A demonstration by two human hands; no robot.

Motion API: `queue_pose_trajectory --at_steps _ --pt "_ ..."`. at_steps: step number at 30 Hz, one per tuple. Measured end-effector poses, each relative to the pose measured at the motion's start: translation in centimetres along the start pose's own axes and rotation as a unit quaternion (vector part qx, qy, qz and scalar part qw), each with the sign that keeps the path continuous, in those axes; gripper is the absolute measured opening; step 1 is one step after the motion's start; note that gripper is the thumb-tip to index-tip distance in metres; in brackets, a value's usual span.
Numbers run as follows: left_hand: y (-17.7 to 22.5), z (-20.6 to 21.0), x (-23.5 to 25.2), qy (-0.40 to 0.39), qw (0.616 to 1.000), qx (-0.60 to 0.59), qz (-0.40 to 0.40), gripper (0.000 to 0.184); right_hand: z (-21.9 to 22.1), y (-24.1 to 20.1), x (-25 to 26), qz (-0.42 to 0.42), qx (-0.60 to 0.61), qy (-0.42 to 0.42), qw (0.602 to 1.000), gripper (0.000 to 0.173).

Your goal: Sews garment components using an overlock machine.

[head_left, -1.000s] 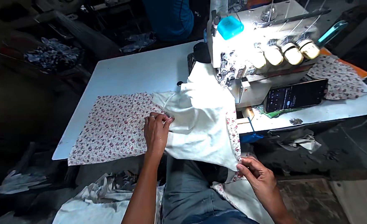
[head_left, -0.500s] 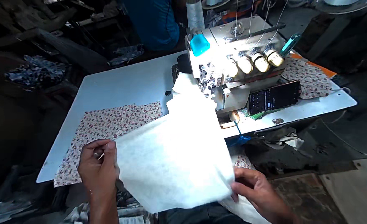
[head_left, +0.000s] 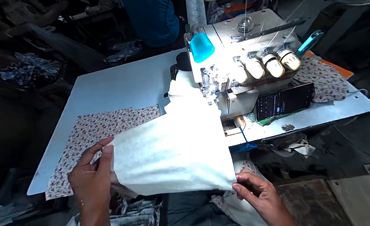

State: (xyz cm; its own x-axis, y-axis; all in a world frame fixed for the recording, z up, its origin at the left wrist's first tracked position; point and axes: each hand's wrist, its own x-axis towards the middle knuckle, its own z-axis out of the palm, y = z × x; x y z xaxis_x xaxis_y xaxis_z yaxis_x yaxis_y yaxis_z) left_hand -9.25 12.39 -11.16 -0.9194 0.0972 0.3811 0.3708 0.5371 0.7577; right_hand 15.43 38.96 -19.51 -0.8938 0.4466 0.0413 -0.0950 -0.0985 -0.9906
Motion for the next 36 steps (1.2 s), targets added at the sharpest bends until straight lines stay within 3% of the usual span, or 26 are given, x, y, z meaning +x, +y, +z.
queue_pose_trajectory --at_steps 11,15,17,20,26,30,33,36 --pt "-0.8 2.9 9.5 -0.031 0.998 -0.012 0.048 0.035 1.4 -1.5 10.0 -0.085 -0.031 0.021 0.996 0.016" --pt "-0.1 4.6 10.7 -0.058 0.995 0.081 0.004 0.039 2.1 -2.3 11.3 -0.063 0.031 0.039 0.997 0.018" --pt "0.8 4.9 10.3 -0.093 0.989 0.118 0.009 0.048 2.3 -2.5 11.0 -0.049 0.061 0.049 0.996 0.025" --pt "3.4 5.4 7.9 -0.091 0.985 0.109 0.098 0.045 2.4 -2.7 10.4 -0.046 0.078 0.065 0.994 0.031" --pt "9.2 10.5 2.2 -0.166 0.931 -0.085 0.314 0.019 2.6 -3.0 10.1 -0.096 0.07 0.086 0.989 0.033" --pt "8.9 12.9 1.1 -0.223 0.915 -0.098 0.322 0.02 2.9 -3.5 9.4 -0.134 0.042 0.098 0.985 0.029" --pt "8.5 12.8 0.5 -0.224 0.922 -0.075 0.307 0.019 2.9 -3.1 9.0 -0.16 -0.02 0.097 0.982 0.016" --pt "8.4 12.8 1.7 -0.229 0.92 -0.049 0.314 0.021 3.0 -2.8 9.8 -0.186 -0.119 0.105 0.97 0.013"
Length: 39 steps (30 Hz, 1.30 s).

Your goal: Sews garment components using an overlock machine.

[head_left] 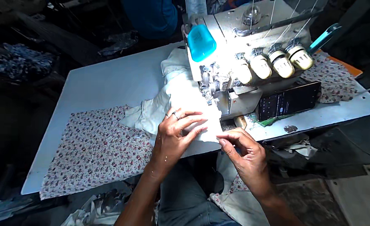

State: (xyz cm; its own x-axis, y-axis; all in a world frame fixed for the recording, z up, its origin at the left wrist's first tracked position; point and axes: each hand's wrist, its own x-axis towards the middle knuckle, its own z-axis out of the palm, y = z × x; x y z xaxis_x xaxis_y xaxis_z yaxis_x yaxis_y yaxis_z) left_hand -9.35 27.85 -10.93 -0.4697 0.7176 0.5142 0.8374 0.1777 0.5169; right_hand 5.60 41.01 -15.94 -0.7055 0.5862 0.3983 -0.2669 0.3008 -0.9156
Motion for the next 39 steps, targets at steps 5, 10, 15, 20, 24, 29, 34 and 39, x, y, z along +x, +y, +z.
queue_pose_trajectory --at_steps 5,10,15,20,24,29,34,39 --pt "-2.6 -1.0 3.7 -0.048 0.998 0.033 0.008 0.023 0.5 -0.4 3.6 -0.092 -0.256 -0.002 0.962 0.023" --pt "-5.1 -1.1 6.0 -0.028 0.997 0.062 -0.022 0.028 0.7 -0.2 3.5 -0.096 -0.379 -0.011 0.92 0.037" --pt "-6.1 -1.2 6.7 0.02 0.989 0.079 -0.121 0.034 0.7 0.6 1.6 -0.093 -0.376 -0.033 0.921 0.037" --pt "-5.1 -1.1 5.2 0.065 0.969 0.023 -0.239 0.03 0.7 0.5 0.5 -0.091 -0.335 -0.068 0.935 0.038" --pt "-3.6 -1.0 2.3 0.089 0.946 -0.067 -0.305 0.026 1.6 0.4 0.2 -0.083 -0.274 -0.106 0.952 0.04" --pt "-0.3 -0.5 -2.2 0.121 0.924 -0.161 -0.326 0.019 3.1 0.2 0.3 -0.053 -0.149 -0.151 0.976 0.053" --pt "3.5 1.8 -5.1 0.091 0.897 -0.276 -0.333 0.024 3.2 0.0 0.9 0.011 0.043 -0.139 0.989 0.041" --pt "5.5 5.8 -8.9 0.015 0.955 -0.214 -0.203 0.046 0.1 2.4 3.1 0.078 0.039 0.071 0.994 0.028"
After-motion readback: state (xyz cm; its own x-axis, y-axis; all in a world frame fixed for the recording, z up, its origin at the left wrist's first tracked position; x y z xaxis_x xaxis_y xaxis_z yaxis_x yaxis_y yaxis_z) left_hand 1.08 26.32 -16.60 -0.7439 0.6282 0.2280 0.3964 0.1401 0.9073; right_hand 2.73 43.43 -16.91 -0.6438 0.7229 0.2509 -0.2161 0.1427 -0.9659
